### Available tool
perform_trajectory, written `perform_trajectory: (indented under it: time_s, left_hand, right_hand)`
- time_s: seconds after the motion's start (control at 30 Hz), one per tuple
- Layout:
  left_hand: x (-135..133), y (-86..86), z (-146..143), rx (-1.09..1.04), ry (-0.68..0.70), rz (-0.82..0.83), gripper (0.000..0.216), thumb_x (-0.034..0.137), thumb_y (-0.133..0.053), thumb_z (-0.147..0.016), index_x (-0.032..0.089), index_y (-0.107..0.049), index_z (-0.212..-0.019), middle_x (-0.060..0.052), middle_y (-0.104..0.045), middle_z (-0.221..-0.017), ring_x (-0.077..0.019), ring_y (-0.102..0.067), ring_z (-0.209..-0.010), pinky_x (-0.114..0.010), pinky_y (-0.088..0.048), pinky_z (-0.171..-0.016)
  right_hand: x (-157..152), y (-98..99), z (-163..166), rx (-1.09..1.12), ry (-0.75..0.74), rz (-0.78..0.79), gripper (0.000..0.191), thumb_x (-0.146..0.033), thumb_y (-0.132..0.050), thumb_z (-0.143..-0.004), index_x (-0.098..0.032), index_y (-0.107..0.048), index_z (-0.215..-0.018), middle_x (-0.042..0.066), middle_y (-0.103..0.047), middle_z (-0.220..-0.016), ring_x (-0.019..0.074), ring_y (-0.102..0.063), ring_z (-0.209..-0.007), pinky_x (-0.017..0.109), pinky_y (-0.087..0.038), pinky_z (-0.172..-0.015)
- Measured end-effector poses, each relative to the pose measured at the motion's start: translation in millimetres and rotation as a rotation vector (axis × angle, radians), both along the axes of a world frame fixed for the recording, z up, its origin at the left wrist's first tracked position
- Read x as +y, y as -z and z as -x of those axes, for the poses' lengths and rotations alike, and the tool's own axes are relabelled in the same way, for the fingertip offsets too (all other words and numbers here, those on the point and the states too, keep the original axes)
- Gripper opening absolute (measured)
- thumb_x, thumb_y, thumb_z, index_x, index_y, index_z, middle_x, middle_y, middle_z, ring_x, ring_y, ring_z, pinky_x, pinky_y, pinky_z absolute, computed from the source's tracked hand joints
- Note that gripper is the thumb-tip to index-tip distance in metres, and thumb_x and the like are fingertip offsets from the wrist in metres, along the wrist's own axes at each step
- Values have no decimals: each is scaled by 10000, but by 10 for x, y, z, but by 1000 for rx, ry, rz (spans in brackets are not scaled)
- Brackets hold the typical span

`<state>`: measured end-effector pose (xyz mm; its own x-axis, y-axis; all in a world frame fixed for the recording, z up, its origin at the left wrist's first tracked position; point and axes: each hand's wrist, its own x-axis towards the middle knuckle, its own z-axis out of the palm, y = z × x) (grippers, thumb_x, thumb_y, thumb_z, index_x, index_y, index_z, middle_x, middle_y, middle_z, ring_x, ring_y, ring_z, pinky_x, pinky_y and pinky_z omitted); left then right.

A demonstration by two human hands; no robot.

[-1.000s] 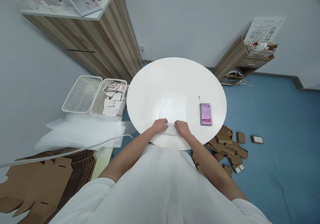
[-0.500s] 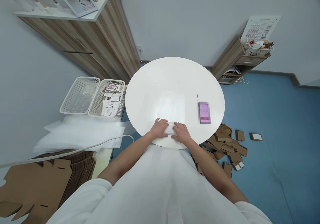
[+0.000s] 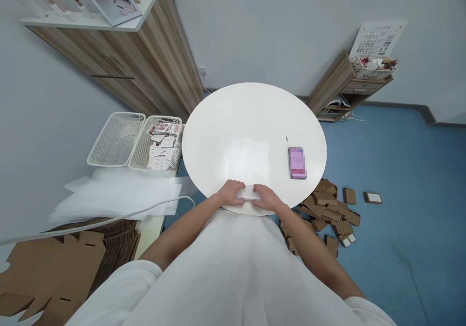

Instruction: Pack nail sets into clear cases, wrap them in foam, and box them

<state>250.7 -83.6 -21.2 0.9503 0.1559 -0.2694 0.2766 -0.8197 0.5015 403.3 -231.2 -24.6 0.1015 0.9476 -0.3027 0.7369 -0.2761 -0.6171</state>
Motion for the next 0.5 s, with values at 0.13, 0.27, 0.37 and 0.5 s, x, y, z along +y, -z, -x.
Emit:
perform_trajectory:
  time_s: [0.13,0.27,0.37,0.5]
  left_hand:
    - [73,-21,-57,-5,-46,4,326,406,-507,-724,246,-547,-1005,-39,-562,-1087,-233,-490,-1027,-365,-342,-867]
    - [138,-35,-129,-121,-161,-82,299,434,-445,-785,243,-564,-980,-60,-483,-1208,-245,-404,-1136,-407,-291,-914]
    - [176,-46,-161,-198,-203,-102,316,445,-400,-818,230,-539,-1003,-57,-544,-1092,-212,-469,-1039,-413,-269,-923]
    - [215,-28,-193,-190,-222,-112,256,391,-402,-829,235,-539,-980,-32,-592,-989,-194,-516,-946,-450,-205,-952]
  right_hand:
    - [94,-47,-101,69,48,21,243,-326,-543,-738,-215,-523,-953,23,-584,-902,161,-537,-760,280,-397,-658]
    - [213,-67,-197,-26,99,-58,212,-346,-503,-786,-199,-589,-912,68,-536,-1067,173,-529,-903,298,-399,-752]
    - [282,-81,-249,-131,103,-64,273,-370,-439,-834,-208,-608,-974,74,-550,-1029,186,-517,-940,314,-380,-791]
    - [371,-71,-263,-247,110,-53,334,-368,-357,-880,-218,-552,-1105,79,-581,-992,194,-524,-935,342,-340,-827]
